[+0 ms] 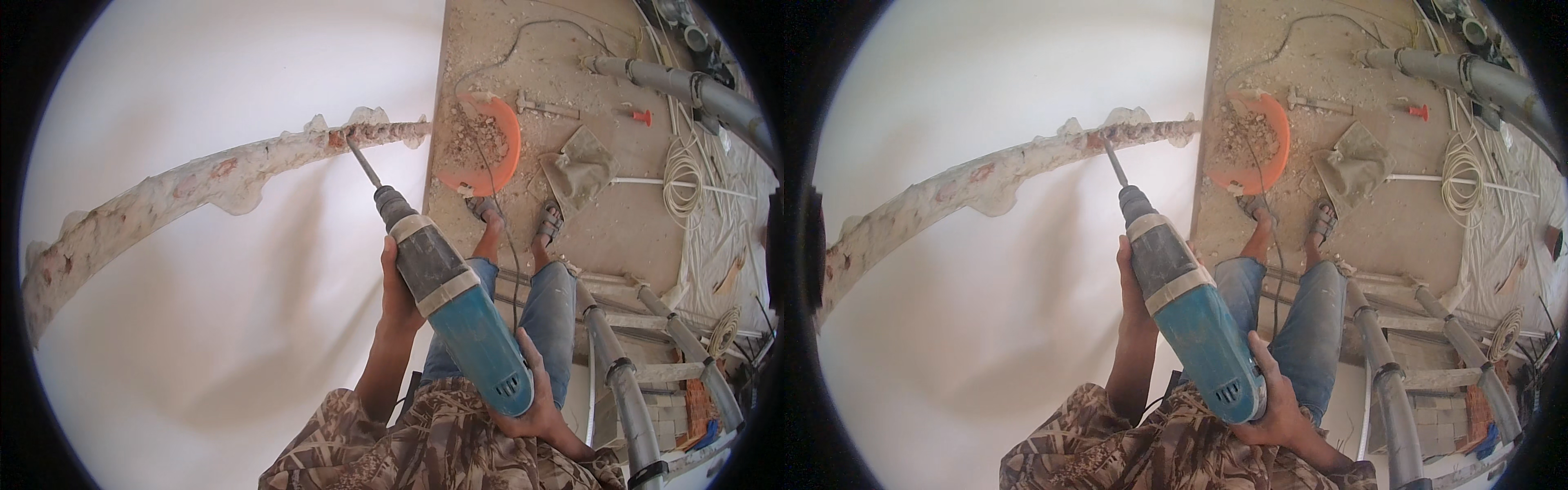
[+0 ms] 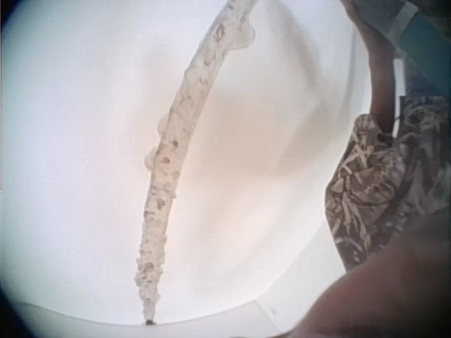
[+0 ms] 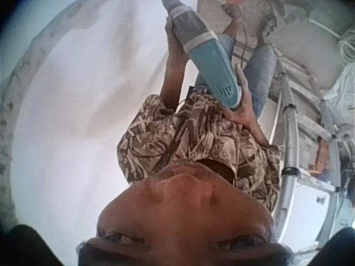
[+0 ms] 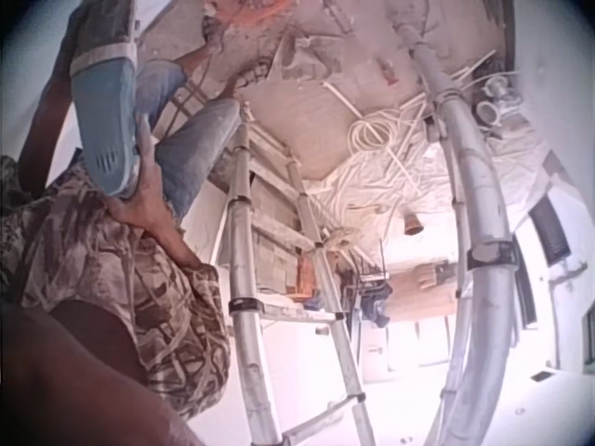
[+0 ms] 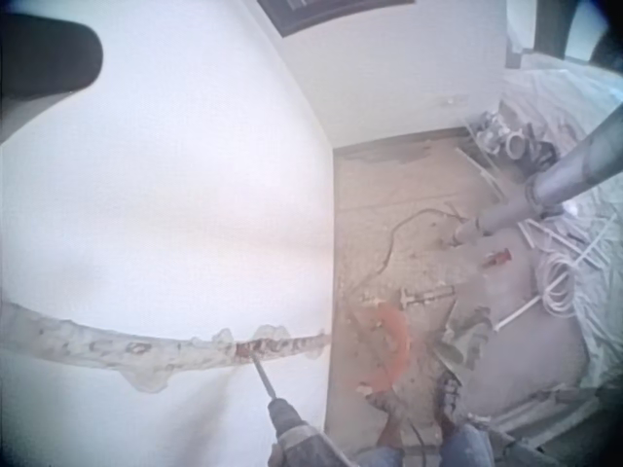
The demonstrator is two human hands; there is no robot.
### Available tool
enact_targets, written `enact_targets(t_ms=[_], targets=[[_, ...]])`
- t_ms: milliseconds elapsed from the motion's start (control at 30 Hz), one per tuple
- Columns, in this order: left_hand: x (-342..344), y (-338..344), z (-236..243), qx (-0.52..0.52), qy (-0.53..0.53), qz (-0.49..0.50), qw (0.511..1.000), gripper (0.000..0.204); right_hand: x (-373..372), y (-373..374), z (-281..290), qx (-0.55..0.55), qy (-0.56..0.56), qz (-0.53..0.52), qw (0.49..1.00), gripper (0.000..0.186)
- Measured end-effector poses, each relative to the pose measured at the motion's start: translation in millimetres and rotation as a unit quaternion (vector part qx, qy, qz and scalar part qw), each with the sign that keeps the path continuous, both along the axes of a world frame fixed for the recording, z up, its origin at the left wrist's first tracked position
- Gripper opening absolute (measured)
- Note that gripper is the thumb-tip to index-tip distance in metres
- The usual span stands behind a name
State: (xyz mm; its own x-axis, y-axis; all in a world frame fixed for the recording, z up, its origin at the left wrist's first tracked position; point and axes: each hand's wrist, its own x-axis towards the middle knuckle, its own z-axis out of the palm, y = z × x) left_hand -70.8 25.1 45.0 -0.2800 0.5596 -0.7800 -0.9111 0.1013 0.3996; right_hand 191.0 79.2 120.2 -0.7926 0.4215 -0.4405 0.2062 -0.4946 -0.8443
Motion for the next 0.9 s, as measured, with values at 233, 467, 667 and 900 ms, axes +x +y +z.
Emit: enact_targets(t_ms=[233,467,667,900], targets=[[0,3,29,-0.057,0.076,0.05,0.994,0.076,1,12,7,-0.034,0.033,0.018,0.999,0.108],[-19,5,26,0.005,0.085,0.001,0.996,0.066,-20,14,11,0.028,0.024,0.002,0.999,0.111],[-25,2,23,0.01,0.073,0.005,0.997,0.065,-32,13,9,0.008,0.018,0.022,1.0,0.11],[-42,4,13,0.012,0.065,-0.017,0.998,0.064,-51,13,1,0.023,0.034,-0.016,0.999,0.107]])
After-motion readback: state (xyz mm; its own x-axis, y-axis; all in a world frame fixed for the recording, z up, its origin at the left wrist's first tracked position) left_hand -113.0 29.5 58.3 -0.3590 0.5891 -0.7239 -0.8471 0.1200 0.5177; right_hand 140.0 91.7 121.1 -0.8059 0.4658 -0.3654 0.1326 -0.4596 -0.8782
